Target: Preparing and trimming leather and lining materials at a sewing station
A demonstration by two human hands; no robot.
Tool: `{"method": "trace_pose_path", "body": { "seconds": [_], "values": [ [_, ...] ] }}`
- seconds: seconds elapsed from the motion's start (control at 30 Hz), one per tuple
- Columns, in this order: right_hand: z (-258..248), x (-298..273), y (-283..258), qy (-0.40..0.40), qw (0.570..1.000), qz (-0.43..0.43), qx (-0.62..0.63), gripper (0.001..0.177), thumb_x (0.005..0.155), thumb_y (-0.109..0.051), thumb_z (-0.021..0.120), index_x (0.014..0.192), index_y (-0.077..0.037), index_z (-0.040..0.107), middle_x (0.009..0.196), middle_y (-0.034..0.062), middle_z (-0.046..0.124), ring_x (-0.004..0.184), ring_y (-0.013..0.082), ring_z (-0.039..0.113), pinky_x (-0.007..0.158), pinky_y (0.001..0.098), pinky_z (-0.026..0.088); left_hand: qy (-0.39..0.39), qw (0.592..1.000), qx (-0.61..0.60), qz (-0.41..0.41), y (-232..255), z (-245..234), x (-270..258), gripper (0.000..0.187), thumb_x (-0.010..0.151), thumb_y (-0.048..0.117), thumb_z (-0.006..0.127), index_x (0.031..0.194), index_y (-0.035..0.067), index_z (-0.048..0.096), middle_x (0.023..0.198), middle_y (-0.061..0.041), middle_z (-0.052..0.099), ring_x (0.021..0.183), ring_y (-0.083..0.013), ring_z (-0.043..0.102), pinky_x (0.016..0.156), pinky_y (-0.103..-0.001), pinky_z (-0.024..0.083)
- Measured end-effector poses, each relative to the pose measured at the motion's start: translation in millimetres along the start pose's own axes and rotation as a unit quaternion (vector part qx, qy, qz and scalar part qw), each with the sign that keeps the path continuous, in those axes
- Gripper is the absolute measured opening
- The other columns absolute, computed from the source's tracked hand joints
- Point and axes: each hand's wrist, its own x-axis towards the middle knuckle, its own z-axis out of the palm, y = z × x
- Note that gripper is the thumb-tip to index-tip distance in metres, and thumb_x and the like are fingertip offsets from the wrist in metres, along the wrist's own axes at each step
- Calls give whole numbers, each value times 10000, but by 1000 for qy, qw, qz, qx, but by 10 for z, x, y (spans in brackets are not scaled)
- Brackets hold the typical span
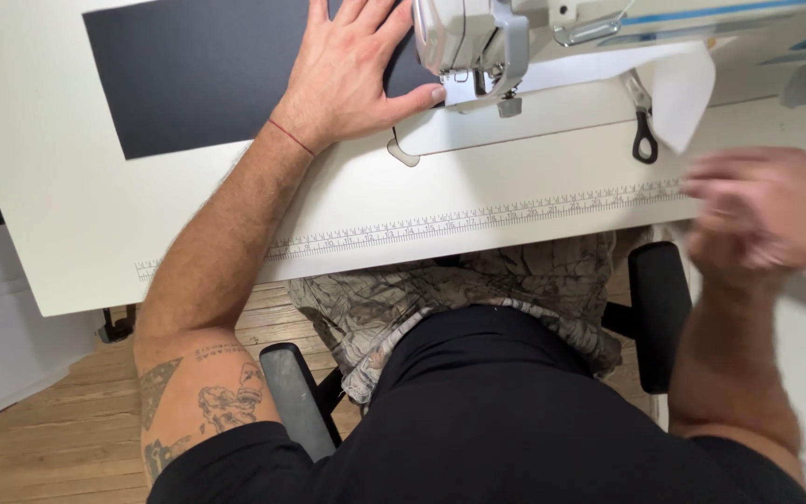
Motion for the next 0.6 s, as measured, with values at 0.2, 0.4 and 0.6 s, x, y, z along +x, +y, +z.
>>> {"method": "trace_pose_path", "body": {
  "seconds": [0.2,0.4,0.6],
  "values": [
    [-108,563,-238,-77,986,135,-61,391,1242,-80,527,1137,291,590,1207,448,617,1183,590,624,1021,638,537,21,999,37,6,-89,92,-4,747,911,695,648,1332,78,617,1191,-84,676,1041,-314,595,784,-473,405],
    [1,471,-164,-109,975,130,-145,378,1146,-58,606,1325,275,589,1366,413,580,1343,529,472,1102,683,442,49,999,-4,14,-142,93,33,692,889,601,679,1357,94,628,1046,-95,692,953,-318,627,782,-471,432],
    [20,411,-155,-98,974,131,-156,403,1150,-102,587,1340,254,577,1392,401,566,1359,537,459,1117,685,425,26,1000,-12,2,-168,53,83,765,880,629,669,1422,98,570,1183,-112,696,1058,-344,621,875,-485,396]
  ]
}}
